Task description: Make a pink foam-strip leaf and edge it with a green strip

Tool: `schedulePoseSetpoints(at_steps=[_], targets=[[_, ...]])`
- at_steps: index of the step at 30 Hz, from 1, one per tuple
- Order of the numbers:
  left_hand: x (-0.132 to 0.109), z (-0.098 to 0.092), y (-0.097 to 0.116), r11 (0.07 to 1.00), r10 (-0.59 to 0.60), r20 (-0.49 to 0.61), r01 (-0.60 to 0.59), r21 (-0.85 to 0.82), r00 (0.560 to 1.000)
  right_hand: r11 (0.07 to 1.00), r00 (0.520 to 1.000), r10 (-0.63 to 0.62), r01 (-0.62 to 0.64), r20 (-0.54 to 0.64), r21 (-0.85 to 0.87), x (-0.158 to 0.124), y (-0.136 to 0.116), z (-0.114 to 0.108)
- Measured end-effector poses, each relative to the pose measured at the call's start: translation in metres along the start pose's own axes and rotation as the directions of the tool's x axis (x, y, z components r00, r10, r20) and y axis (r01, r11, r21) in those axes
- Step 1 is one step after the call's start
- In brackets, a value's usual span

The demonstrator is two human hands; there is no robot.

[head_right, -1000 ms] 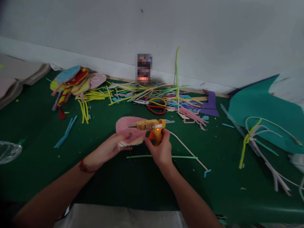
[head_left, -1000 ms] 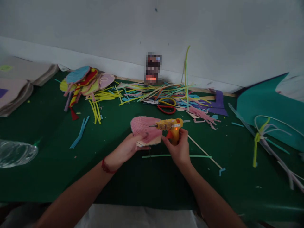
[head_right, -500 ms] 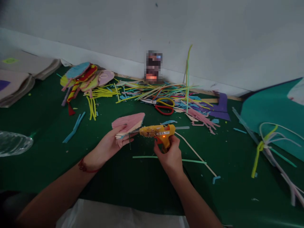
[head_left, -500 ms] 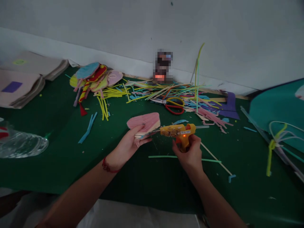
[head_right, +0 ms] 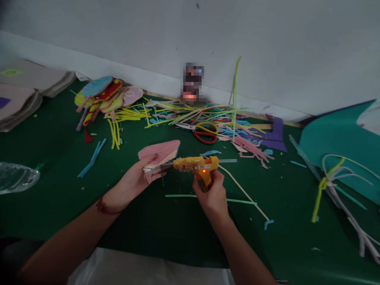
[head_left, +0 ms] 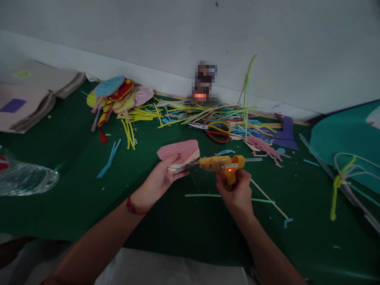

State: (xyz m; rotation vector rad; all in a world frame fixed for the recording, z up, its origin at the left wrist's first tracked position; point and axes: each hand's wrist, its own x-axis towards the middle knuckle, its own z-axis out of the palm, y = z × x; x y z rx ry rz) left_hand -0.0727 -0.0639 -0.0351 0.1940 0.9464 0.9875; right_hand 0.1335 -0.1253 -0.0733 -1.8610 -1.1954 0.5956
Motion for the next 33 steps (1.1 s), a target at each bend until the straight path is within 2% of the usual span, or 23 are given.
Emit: schedulePoseSetpoints(at_steps=[11,22,27,33], targets=[[-0.0022,0.0016,0.0017,1.0,-0.003,0.027,0.003,-0.002,1.0,0.998,0.999,-0.046,0.046,0.004,-0.044,-0.0029,0.0005,-0.0003],[-0.0032,0.0019,0.0047,0.999,-0.041,0.017,0.041,-0.01,0.999,0.998,0.998,-0.057,0.057,0.008,0.033,-0.0021,-0.0028,-0.0056],[-0.0036,0.0027,0.0055,1.0,-0.022,0.027,0.022,-0.002,0.999,0.995,0.998,-0.062,0.064,-0.018,0.075,-0.002,-0.003,-0.0055],[-0.0048,0.0036,0.0071,1.0,-0.032,0.048,0.031,0.003,0.998,0.986,0.995,-0.104,0.104,-0.013,0.128,-0.0007,-0.0022,-0.0065]])
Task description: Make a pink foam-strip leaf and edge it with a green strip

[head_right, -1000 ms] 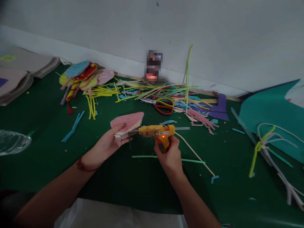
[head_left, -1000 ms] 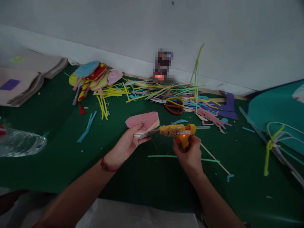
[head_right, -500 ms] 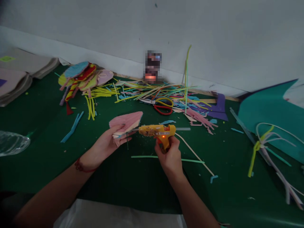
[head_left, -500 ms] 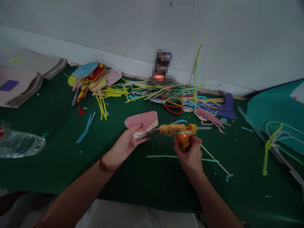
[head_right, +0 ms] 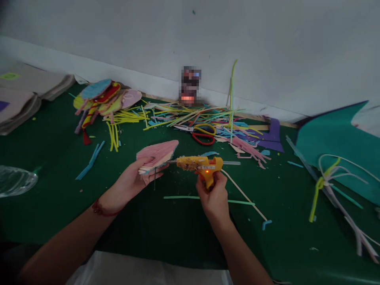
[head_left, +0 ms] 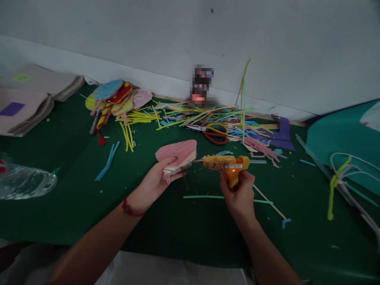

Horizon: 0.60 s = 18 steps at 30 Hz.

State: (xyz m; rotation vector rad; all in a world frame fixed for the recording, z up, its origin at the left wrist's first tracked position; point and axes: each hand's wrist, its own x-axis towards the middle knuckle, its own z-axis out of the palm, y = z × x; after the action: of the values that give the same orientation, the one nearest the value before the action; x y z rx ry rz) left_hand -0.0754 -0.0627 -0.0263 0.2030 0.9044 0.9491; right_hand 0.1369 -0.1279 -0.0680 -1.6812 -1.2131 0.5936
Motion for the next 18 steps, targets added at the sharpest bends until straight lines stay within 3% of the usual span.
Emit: schedulePoseSetpoints(at_steps=[18], targets=[[-0.0003,-0.0025,0.0019,1.0,0.001,-0.014,-0.001,0.017,1.0,0.992,0.999,-0.02,0.016,-0.027,-0.123,0.0009,-0.0039,-0.0061]])
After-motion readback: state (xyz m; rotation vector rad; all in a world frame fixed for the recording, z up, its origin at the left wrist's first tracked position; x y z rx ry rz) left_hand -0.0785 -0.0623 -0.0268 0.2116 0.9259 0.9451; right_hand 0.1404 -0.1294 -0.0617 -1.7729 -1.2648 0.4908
